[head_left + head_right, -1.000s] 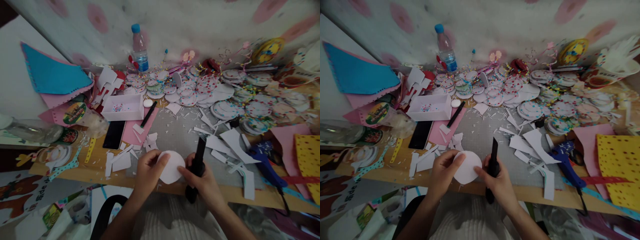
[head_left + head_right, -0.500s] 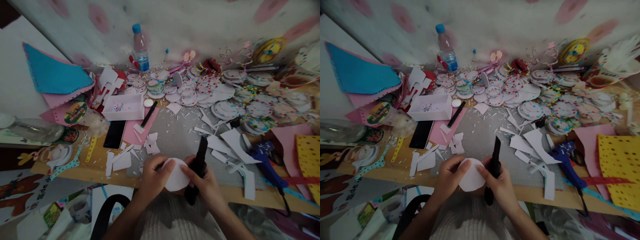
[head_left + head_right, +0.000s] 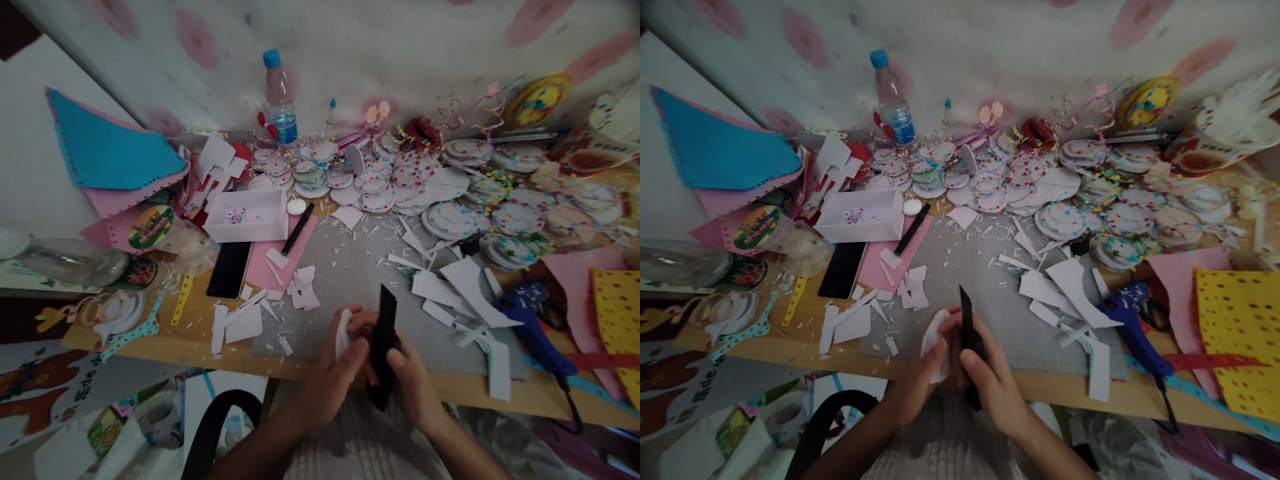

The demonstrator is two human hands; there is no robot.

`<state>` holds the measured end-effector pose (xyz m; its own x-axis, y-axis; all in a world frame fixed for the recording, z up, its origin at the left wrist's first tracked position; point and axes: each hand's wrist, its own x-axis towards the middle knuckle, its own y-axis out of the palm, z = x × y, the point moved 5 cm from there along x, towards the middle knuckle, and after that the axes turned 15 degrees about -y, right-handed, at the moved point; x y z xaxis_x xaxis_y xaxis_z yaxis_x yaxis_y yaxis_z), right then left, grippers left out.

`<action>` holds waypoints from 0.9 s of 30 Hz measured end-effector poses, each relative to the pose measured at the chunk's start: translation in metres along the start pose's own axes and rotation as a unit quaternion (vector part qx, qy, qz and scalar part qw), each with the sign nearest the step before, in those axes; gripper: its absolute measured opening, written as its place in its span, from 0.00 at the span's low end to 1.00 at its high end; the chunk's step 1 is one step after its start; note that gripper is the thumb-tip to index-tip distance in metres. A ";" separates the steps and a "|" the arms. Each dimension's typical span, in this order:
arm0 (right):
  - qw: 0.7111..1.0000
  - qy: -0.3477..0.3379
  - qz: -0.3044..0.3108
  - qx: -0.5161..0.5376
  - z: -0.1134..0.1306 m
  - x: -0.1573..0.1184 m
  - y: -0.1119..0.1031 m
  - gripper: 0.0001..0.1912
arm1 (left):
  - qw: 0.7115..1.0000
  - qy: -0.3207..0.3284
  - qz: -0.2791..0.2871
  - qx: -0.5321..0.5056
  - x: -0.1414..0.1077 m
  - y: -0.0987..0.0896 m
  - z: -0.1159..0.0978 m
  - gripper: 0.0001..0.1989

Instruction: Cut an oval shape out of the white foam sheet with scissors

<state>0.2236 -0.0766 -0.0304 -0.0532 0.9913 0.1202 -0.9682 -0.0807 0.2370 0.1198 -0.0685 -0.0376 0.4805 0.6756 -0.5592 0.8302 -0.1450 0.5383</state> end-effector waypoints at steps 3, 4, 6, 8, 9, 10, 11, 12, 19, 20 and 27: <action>0.999 0.011 0.033 0.023 0.005 -0.004 -0.007 0.30 | 0.991 -0.043 -0.009 -0.126 0.005 -0.003 0.001 0.27; 0.999 -0.002 0.046 -0.025 0.010 -0.004 -0.012 0.29 | 0.988 -0.050 -0.009 -0.143 0.006 -0.004 -0.002 0.28; 0.979 -0.047 0.095 -0.172 0.022 -0.002 -0.021 0.22 | 0.988 -0.048 0.000 -0.147 0.004 -0.004 -0.009 0.30; 0.933 -0.086 0.164 -0.309 0.030 0.001 -0.026 0.13 | 0.989 -0.048 0.006 -0.138 0.002 -0.004 -0.015 0.32; 0.909 -0.090 0.193 -0.359 0.031 0.002 -0.027 0.10 | 0.990 -0.052 0.003 -0.134 0.000 -0.005 -0.017 0.32; 0.888 -0.090 0.214 -0.396 0.031 0.002 -0.027 0.08 | 0.990 -0.055 -0.005 -0.129 -0.001 -0.005 -0.018 0.32; 0.873 -0.092 0.224 -0.423 0.032 0.003 -0.027 0.08 | 0.991 -0.051 -0.019 -0.124 -0.001 -0.006 -0.019 0.32; 0.862 -0.097 0.228 -0.442 0.032 0.003 -0.026 0.08 | 0.992 -0.038 -0.036 -0.117 -0.002 -0.007 -0.020 0.30; 0.855 -0.113 0.219 -0.456 0.031 -0.001 -0.022 0.09 | 0.995 0.022 -0.100 -0.019 -0.007 -0.011 -0.018 0.24; 0.866 -0.106 0.202 -0.445 0.031 -0.001 -0.024 0.09 | 0.992 0.022 -0.125 0.002 -0.008 -0.015 -0.016 0.24; 0.985 0.103 0.006 -0.141 0.007 -0.002 -0.027 0.18 | 0.940 0.083 -0.293 0.153 -0.015 -0.029 -0.024 0.23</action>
<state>0.2513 -0.0774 -0.0300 -0.0850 0.9929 -0.0832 -0.9951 -0.0889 -0.0444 0.0819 -0.0571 -0.0298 -0.1152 0.8040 -0.5834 0.9932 0.1033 -0.0538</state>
